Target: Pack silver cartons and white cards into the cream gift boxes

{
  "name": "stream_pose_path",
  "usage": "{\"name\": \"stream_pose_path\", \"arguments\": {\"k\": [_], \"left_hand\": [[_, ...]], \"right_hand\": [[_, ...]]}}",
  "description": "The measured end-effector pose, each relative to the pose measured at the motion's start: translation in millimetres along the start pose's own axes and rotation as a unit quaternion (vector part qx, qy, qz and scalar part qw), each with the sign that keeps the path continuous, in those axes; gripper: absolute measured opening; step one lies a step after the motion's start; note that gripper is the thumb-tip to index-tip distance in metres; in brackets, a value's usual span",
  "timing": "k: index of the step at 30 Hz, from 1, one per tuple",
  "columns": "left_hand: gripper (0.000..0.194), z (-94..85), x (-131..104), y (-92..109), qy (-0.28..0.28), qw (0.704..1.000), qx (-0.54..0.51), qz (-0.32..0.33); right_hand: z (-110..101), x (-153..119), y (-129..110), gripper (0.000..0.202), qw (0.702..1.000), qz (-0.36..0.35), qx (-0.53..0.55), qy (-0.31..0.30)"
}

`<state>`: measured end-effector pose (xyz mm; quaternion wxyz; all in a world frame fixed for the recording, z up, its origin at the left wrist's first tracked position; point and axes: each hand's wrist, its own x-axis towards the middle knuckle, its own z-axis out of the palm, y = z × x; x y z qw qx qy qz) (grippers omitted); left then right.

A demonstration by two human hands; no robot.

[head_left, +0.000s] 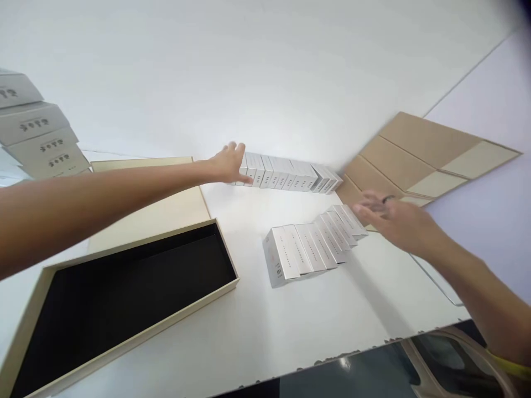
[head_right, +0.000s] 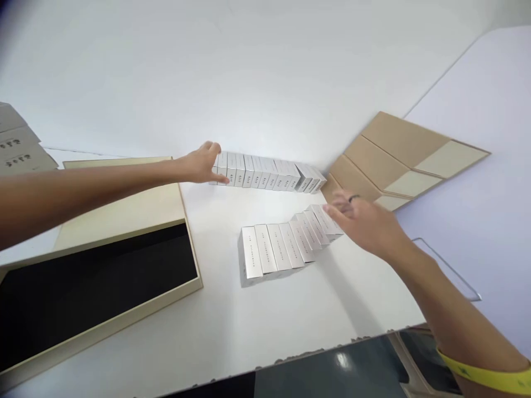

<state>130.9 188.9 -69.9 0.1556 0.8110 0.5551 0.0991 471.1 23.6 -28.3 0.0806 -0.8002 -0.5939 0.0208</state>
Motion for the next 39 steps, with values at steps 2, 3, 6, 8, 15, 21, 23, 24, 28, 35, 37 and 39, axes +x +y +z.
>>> {"name": "stream_pose_path", "arguments": {"k": [2,3,6,8,15,21,23,24,28,35,37,39], "left_hand": [[0.101,-0.2,-33.5,14.1,-0.067,0.996,-0.025,0.051],[0.107,3.2,-51.6,24.5,-0.102,0.991,-0.044,0.069],[0.116,24.5,-100.7,65.1,-0.153,0.977,-0.071,0.132],[0.106,41.1,-121.4,92.2,-0.140,0.975,-0.023,0.169],[0.065,58.2,-127.5,125.8,-0.172,0.976,0.016,0.131],[0.103,71.6,-120.9,117.5,-0.141,0.977,-0.037,0.152],[0.093,79.4,-117.5,114.8,-0.106,0.977,-0.063,0.173],[0.088,82.3,-115.0,113.4,-0.095,0.976,-0.070,0.182],[0.075,85.9,-101.1,106.7,-0.078,0.976,-0.074,0.191],[0.075,77.4,-93.5,99.0,-0.093,0.973,-0.074,0.199],[0.076,74.9,-98.6,97.7,-0.104,0.969,-0.075,0.209],[0.078,73.5,-105.2,97.6,-0.107,0.968,-0.075,0.213]], "right_hand": [[21.9,-8.7,32.3,0.056,0.996,0.041,0.073,-0.020],[35.4,-9.8,43.5,0.057,0.992,0.061,0.112,-0.026],[75.4,-5.0,57.0,0.059,0.971,0.099,0.220,-0.003],[94.1,0.2,55.2,0.056,0.955,0.105,0.278,0.022],[96.5,-9.1,51.0,0.043,0.910,0.119,0.396,0.024],[84.2,-45.4,50.8,0.040,0.903,0.132,0.408,-0.002],[83.3,-54.3,50.7,0.041,0.904,0.139,0.405,0.000],[82.9,-57.6,50.7,0.042,0.904,0.141,0.405,-0.001],[80.2,-64.7,49.4,0.039,0.898,0.137,0.419,-0.014],[81.0,-69.4,42.7,0.034,0.878,0.164,0.449,-0.020],[82.2,-71.2,42.4,0.033,0.873,0.168,0.457,-0.019],[83.2,-72.6,43.2,0.032,0.869,0.171,0.465,-0.016]]}}
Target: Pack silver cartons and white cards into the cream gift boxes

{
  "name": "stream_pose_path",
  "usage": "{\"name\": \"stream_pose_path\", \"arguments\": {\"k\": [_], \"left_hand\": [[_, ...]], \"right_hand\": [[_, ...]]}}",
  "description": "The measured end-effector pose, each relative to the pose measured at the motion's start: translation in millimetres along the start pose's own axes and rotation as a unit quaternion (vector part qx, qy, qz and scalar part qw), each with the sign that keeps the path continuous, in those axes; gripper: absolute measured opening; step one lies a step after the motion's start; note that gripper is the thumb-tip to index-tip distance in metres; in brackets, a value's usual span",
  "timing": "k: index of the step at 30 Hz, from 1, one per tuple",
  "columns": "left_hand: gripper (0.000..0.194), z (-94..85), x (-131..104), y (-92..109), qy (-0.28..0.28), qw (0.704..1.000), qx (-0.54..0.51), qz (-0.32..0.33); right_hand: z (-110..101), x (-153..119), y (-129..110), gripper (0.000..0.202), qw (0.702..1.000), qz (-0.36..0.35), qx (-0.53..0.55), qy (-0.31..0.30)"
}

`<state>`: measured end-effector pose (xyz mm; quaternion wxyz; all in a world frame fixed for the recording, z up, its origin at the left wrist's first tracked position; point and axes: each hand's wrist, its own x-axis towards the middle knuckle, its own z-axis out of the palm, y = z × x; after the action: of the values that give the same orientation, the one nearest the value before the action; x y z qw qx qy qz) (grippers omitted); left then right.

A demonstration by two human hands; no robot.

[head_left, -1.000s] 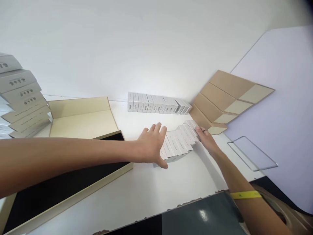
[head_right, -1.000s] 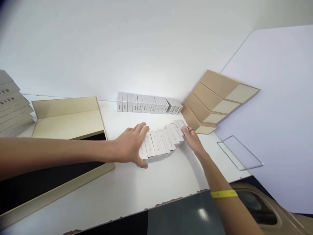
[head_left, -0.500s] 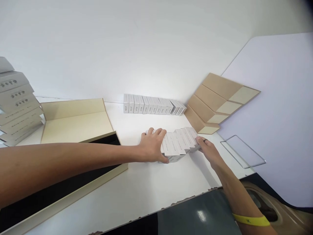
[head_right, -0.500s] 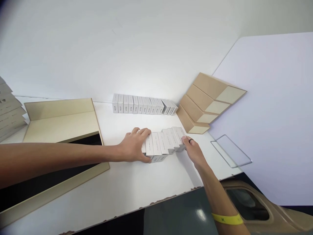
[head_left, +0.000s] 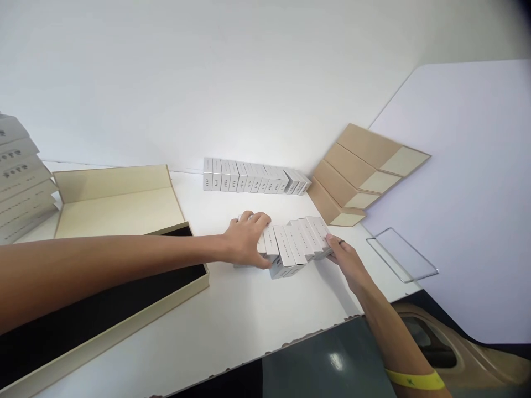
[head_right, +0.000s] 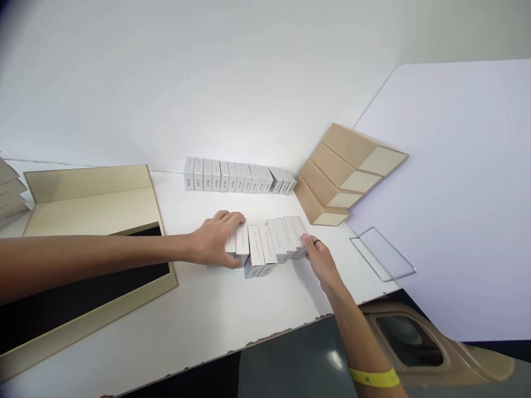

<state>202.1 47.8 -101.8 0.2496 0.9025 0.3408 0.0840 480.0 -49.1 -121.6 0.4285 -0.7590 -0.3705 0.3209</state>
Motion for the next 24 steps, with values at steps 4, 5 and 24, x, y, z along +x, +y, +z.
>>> {"name": "stream_pose_path", "arguments": {"k": [4,5,24], "left_hand": [[0.094,6.3,-7.0,11.1,-0.002,0.999,0.031,-0.014],[0.098,8.8,-6.9,14.9,-0.002,0.999,0.048,-0.022],[0.107,29.2,8.0,37.1,0.068,0.991,0.099,-0.059]], "right_hand": [[-1.3,0.4,3.4,0.030,1.000,-0.001,0.012,0.001],[-1.3,0.9,4.2,0.030,1.000,-0.002,0.014,0.002],[5.3,3.7,13.5,0.031,0.998,-0.001,0.042,0.056]]}}
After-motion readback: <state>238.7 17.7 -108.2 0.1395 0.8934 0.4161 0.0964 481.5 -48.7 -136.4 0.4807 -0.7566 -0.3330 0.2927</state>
